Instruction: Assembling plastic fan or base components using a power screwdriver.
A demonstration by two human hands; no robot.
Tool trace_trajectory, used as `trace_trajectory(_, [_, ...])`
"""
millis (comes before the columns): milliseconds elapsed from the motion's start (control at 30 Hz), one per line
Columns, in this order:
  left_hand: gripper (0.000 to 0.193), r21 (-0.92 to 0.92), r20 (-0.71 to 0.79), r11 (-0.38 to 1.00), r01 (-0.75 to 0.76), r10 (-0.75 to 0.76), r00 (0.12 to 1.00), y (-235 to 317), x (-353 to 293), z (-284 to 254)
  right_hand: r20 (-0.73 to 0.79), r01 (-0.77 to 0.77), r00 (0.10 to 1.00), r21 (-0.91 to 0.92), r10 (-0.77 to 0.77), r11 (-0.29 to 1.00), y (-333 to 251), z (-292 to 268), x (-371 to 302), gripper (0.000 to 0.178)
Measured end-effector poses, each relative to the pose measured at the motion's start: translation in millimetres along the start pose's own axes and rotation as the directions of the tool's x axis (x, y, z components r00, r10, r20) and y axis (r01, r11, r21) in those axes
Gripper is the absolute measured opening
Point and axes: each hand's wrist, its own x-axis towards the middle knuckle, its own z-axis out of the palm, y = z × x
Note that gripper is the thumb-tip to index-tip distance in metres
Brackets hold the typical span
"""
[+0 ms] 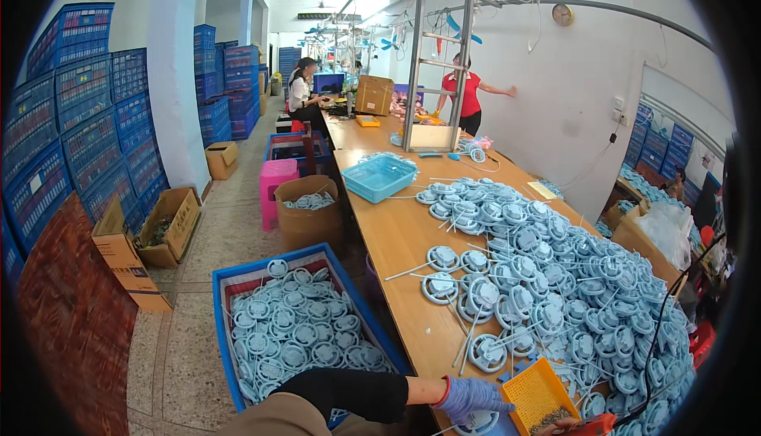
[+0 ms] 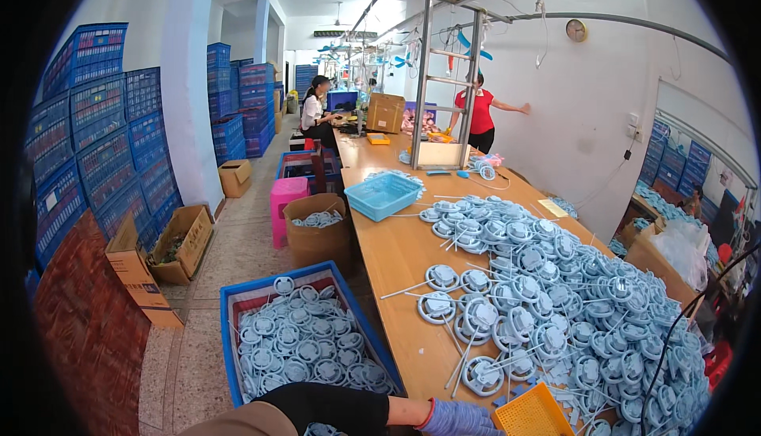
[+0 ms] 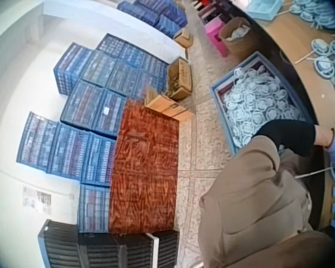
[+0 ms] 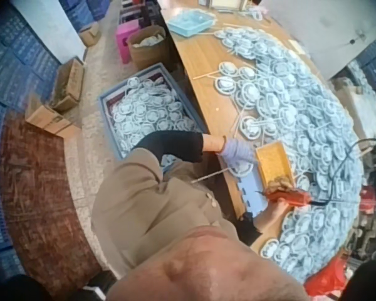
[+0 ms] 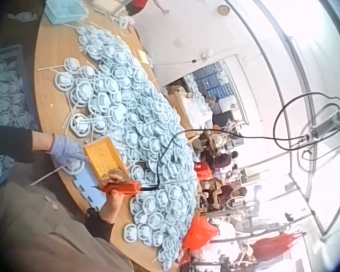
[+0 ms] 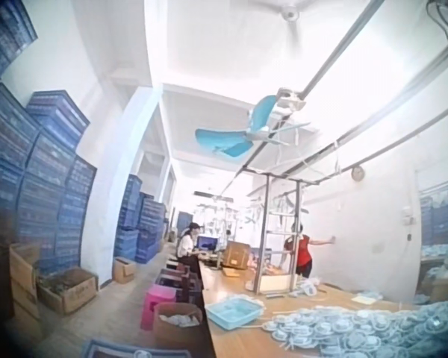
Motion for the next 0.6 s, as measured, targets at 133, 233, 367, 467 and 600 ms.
trace_trajectory(133, [0.079, -0.064, -0.01, 0.996, -0.056, 0.056, 0.998, 5, 7, 0, -0.024, -0.046, 0.999, 0.042, 0.047, 0.998, 2, 0, -1, 0.07])
trace_trajectory(233, [0.068, -0.171, -0.082, 0.979, -0.108, 0.095, 0.992, 8, 14, 7, 0.029, -0.045, 0.999, -0.002, 0.045, 0.999, -9, 15, 7, 0.072])
trace_trajectory(367, [0.06, -0.029, -0.135, 0.973, -0.227, 0.221, 0.966, 15, 26, 15, -0.068, -0.004, 0.998, 0.057, 0.008, 0.998, -9, 26, 8, 0.071])
trace_trajectory(467, [0.044, -0.222, 0.005, 0.966, -0.133, 0.137, 0.99, 21, 32, 16, -0.061, -0.039, 0.997, -0.047, 0.036, 0.998, -8, 17, 3, 0.066])
trace_trajectory(600, [0.045, -0.139, -0.108, 0.944, -0.298, 0.285, 0.952, 27, 40, 9, -0.037, 0.043, 0.998, 0.046, -0.042, 0.998, -13, 9, -13, 0.064])
